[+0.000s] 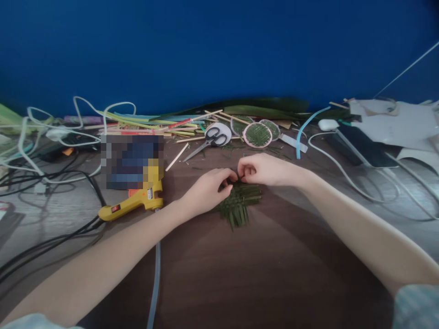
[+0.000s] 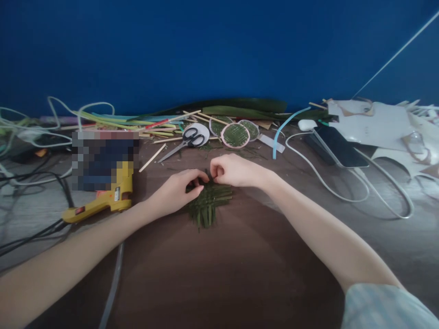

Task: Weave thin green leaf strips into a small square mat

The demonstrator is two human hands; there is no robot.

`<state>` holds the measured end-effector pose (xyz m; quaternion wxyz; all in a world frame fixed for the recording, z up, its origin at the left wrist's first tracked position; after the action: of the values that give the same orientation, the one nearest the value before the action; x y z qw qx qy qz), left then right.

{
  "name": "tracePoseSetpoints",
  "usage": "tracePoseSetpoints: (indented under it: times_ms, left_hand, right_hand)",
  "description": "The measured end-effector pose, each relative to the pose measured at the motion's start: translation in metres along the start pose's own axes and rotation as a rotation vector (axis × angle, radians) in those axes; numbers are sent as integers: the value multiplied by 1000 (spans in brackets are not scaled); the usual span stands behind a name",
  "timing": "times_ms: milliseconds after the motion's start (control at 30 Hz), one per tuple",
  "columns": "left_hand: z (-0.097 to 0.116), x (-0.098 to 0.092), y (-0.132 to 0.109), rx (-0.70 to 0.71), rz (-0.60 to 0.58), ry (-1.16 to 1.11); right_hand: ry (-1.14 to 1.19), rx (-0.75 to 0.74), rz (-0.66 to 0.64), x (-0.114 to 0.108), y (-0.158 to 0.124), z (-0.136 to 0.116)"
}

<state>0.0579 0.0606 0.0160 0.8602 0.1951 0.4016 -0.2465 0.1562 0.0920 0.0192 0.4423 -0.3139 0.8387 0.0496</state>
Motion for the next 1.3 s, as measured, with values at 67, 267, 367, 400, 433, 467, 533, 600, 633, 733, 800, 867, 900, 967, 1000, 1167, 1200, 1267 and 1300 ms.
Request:
tracePoseSetpoints:
  times_ms: [67, 267, 367, 400, 433, 467, 533, 600, 633, 733, 800, 867, 900, 967, 1000, 1167, 1200, 1267, 1300]
  left_hand:
    - [0, 1, 0, 0, -9, 7]
    - [-3, 3, -1, 15, -25, -17]
    - [-3, 3, -2, 31, -13, -29]
    - [-2, 2, -3, 42, -4, -24]
    - [-1, 1, -3, 54, 8, -14]
    - [0, -1, -3, 66, 21, 1]
    - [2, -3, -3, 86, 45, 37]
    - [2, -6, -3, 92, 70, 79]
    - [1, -6, -3, 88, 85, 101]
    - [-3, -9, -3, 57, 133, 179]
    - [-5, -10, -4, 38, 153, 219]
    - [-5, -10, -6, 25, 160, 230]
    - [-6, -10, -7, 19, 161, 230]
    - [-6, -10, -9, 13, 162, 234]
    - [-6, -10, -10, 13, 160, 242]
    - [-6, -9, -12, 12, 146, 279]
    - [-6, -9, -12, 12, 141, 281]
    - [-7, -8, -12, 14, 126, 283]
    - [-7, -7, -11, 14, 117, 285]
  right_hand:
    - [-18, -2, -19, 2, 0, -1]
    - [9, 17, -93, 6, 0, 0]
    - [4, 16, -81, 6, 0, 1]
    - [-8, 12, -64, 4, 0, 1]
    - [-21, 8, -41, 2, 0, 0]
    - [-33, 1, -13, -1, -1, -1]
    - [-44, -18, 45, -6, -2, -3]
    - [-51, -44, 97, -10, -6, -7]
    - [-58, -54, 123, -10, -8, -8]
    - [-64, -77, 208, -4, -16, -8]
    - [-60, -116, 279, 3, -22, -8]
    - [-92, -159, 349, 10, -26, -7]
    - [-103, -171, 404, 11, -28, -7]
    - [-125, -193, 450, 13, -30, -6]
    - [-132, -203, 460, 14, -30, -6]
    - [-136, -227, 462, 14, -30, -7]
    - [-135, -226, 461, 13, -30, -7]
    - [-135, -227, 462, 14, -30, -7]
    - [-135, -229, 462, 14, -30, -7]
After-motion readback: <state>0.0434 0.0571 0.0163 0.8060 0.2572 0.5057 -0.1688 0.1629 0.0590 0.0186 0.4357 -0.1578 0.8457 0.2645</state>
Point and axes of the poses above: each hand's wrist, its own y-axis towards the middle knuckle, its own x-axis out of the palm, z = x × y, the point moved 8 cm from there along y, towards the middle knuckle, and after that the axes turned 1 degree about z, right-handed, at the moved point
